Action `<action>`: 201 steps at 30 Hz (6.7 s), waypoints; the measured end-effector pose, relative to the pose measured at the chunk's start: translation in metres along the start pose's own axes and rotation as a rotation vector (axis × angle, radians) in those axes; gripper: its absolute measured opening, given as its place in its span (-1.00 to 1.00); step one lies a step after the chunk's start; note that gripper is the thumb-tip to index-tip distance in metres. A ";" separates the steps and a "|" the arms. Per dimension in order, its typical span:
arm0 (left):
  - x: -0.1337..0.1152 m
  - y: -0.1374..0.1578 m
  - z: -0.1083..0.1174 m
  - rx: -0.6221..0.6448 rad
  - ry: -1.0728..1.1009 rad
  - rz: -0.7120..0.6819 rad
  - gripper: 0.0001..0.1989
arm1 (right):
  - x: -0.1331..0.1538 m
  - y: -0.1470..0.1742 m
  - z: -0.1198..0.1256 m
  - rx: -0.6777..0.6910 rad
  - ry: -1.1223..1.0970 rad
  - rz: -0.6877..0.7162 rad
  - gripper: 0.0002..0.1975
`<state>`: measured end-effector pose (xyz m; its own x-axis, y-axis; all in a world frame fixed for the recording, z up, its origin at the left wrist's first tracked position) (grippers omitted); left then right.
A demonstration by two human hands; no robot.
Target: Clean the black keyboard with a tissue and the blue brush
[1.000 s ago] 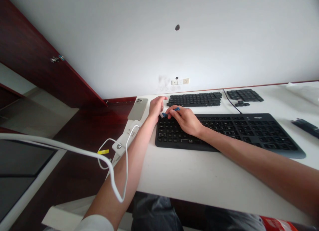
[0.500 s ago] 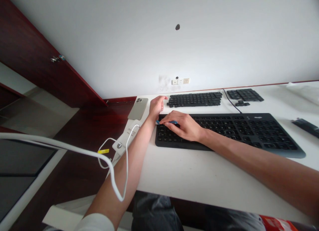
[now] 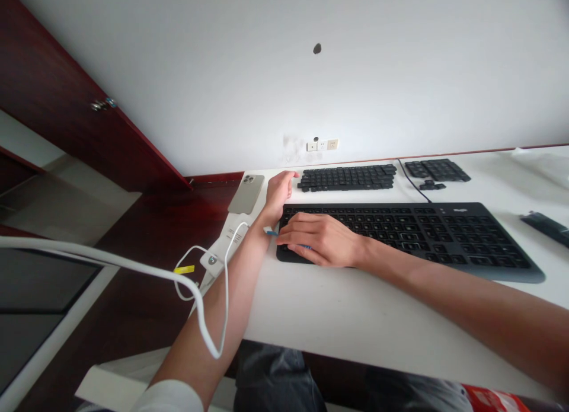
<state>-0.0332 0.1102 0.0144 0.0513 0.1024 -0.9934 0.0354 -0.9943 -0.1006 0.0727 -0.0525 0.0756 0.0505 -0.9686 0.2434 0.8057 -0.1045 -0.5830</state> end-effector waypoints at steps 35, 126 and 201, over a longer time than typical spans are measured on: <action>-0.001 0.000 -0.001 0.021 -0.010 0.007 -0.83 | -0.032 0.011 0.015 -0.269 -0.364 -0.372 -0.69; 0.000 -0.002 0.000 0.006 -0.036 -0.012 -0.84 | -0.078 0.040 0.037 -0.308 -0.005 -0.657 -0.54; 0.007 -0.003 0.001 -0.019 0.042 0.052 -0.85 | -0.123 0.065 0.047 -0.341 -0.152 -0.941 -0.52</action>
<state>-0.0337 0.1140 0.0079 0.0949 0.0521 -0.9941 0.0501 -0.9976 -0.0475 0.1465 0.0698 0.0439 -0.4245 -0.4235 0.8003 0.3466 -0.8926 -0.2885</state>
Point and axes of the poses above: each hand's wrist, its own y-axis away from the middle knuckle, its own z-axis out of the back of the hand, x = y × z, the point moved 10 cm from there along -y, towards the middle knuckle, and after that the axes turned 5 degrees about x, right-handed, at the moved point
